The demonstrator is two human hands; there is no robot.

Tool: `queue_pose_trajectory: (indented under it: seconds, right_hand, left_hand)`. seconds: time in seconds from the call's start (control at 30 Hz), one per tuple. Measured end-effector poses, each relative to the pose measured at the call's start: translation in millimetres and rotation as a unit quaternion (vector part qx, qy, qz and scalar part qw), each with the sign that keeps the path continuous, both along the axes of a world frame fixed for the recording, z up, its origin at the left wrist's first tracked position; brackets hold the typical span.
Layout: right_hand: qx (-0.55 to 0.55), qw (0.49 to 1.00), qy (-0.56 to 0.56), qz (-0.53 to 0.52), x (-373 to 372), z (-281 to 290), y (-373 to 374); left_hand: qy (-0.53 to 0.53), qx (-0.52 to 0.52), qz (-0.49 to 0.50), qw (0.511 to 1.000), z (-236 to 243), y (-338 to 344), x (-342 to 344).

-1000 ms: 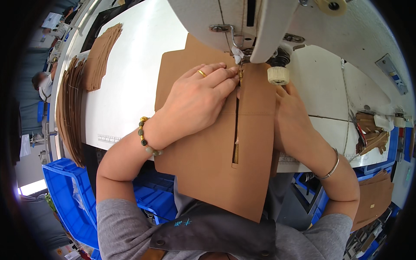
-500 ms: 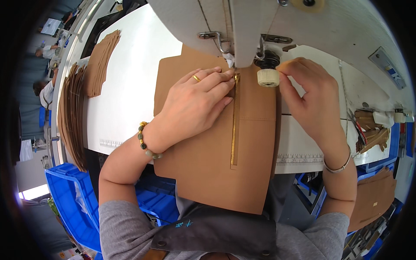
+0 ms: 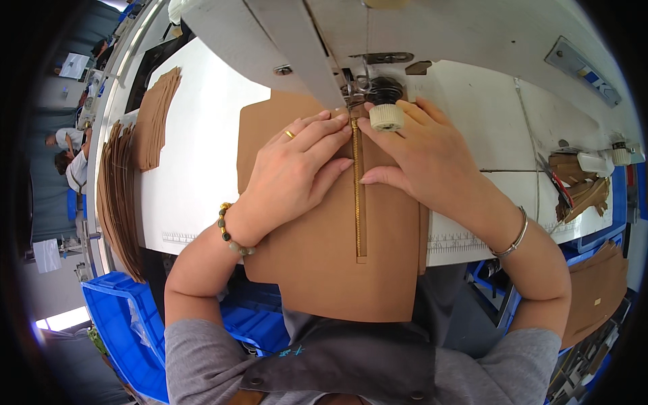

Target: Sewing a zipper and panels for a leather bag using an industrial sewing machine.

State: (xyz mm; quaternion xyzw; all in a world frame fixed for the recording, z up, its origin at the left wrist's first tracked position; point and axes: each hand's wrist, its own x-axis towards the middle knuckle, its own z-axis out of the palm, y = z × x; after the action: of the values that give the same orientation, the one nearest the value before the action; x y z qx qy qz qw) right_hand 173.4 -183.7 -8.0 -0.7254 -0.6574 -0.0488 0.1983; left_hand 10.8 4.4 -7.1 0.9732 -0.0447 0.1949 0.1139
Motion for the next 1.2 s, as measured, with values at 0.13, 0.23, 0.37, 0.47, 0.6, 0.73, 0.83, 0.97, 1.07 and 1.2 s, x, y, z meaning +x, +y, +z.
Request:
queue_pose_trajectory:
  seconds: [0.13, 0.23, 0.37, 0.47, 0.6, 0.73, 0.83, 0.97, 1.07, 1.2]
  right_hand:
    - [0.006, 1.0, -0.011, 0.0, -0.5, -2.2, 0.3]
    - [0.007, 1.0, 0.007, 0.002, 0.4, -4.0, 0.0]
    - [0.013, 1.0, -0.003, 0.0, -0.2, -6.0, 0.8]
    - [0.012, 1.0, -0.012, -0.003, -0.5, -6.0, 0.2]
    - [0.0, 1.0, -0.016, -0.01, -0.7, -4.4, -1.0]
    - [-0.008, 1.0, -0.021, -0.012, -1.4, -3.2, -0.9]
    - [0.002, 1.0, -0.028, -0.011, -1.0, -3.2, -0.9]
    - [0.0, 1.0, -0.027, -0.014, -0.4, -3.6, -1.6]
    - [0.01, 1.0, -0.026, -0.013, -0.9, -3.7, -1.3]
    - [0.003, 0.999, -0.038, -0.015, -1.3, -3.8, -1.1]
  left_hand:
    - [0.008, -0.023, 0.009, 1.0, -0.5, -0.3, -1.3]
    - [0.005, -0.02, 0.008, 1.0, -0.7, -0.5, -0.7]
    - [0.003, -0.012, 0.007, 1.0, -0.8, -0.8, -0.4]
    - [0.001, -0.017, 0.01, 1.0, -2.2, -1.8, 0.1]
    - [-0.009, -0.015, 0.012, 1.0, -4.1, -1.6, 1.1]
    - [-0.016, -0.007, 0.011, 1.0, -4.8, -1.2, 1.7]
    - [-0.01, -0.011, 0.01, 1.0, -5.0, -0.3, 1.8]
    - [-0.013, -0.015, 0.008, 1.0, -5.4, -0.2, 2.5]
    - [-0.009, -0.014, 0.006, 1.0, -4.7, -0.4, 2.6]
    - [-0.012, -0.013, 0.009, 1.0, -3.7, -0.7, 3.7]
